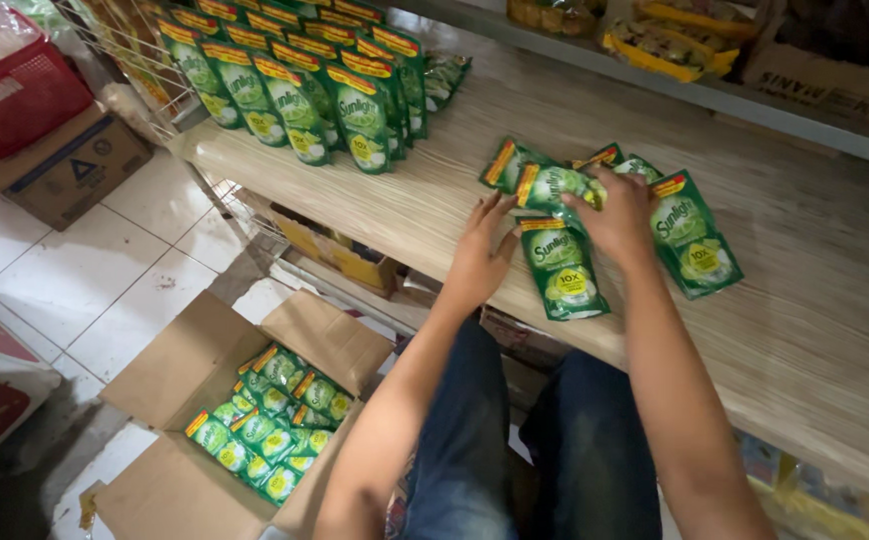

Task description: The person takes sachets of dish soap out of a cardboard box and arranges them on a shelf.

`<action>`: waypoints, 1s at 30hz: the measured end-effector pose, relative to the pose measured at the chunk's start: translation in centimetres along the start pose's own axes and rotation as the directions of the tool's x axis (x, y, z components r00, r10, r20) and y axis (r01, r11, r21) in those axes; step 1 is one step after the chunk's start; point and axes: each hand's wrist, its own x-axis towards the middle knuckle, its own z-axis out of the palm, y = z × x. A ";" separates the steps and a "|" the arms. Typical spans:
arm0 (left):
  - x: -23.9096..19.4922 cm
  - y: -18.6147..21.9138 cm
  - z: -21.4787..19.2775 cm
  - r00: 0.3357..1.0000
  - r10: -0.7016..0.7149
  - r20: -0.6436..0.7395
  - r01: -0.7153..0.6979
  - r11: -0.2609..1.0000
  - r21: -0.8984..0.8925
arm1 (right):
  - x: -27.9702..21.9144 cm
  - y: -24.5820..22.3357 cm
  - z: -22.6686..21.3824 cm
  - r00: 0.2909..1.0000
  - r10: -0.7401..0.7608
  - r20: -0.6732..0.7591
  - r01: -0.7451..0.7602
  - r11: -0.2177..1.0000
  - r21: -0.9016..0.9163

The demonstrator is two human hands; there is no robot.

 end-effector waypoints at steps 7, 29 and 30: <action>4.4 -2.2 -5.3 0.970 0.242 -0.038 -0.220 0.929 0.297 | 2.0 -4.9 1.4 0.936 -0.328 -0.123 0.349 0.911 0.221; 5.7 -3.9 -6.7 0.964 0.209 -0.166 -0.147 0.936 0.321 | 17.1 -6.5 22.7 0.991 -0.042 -0.124 0.090 0.907 0.411; 5.7 -4.2 -6.5 0.963 0.202 -0.177 -0.137 0.936 0.323 | 17.2 -6.4 21.7 0.992 -0.047 -0.121 0.099 0.878 0.468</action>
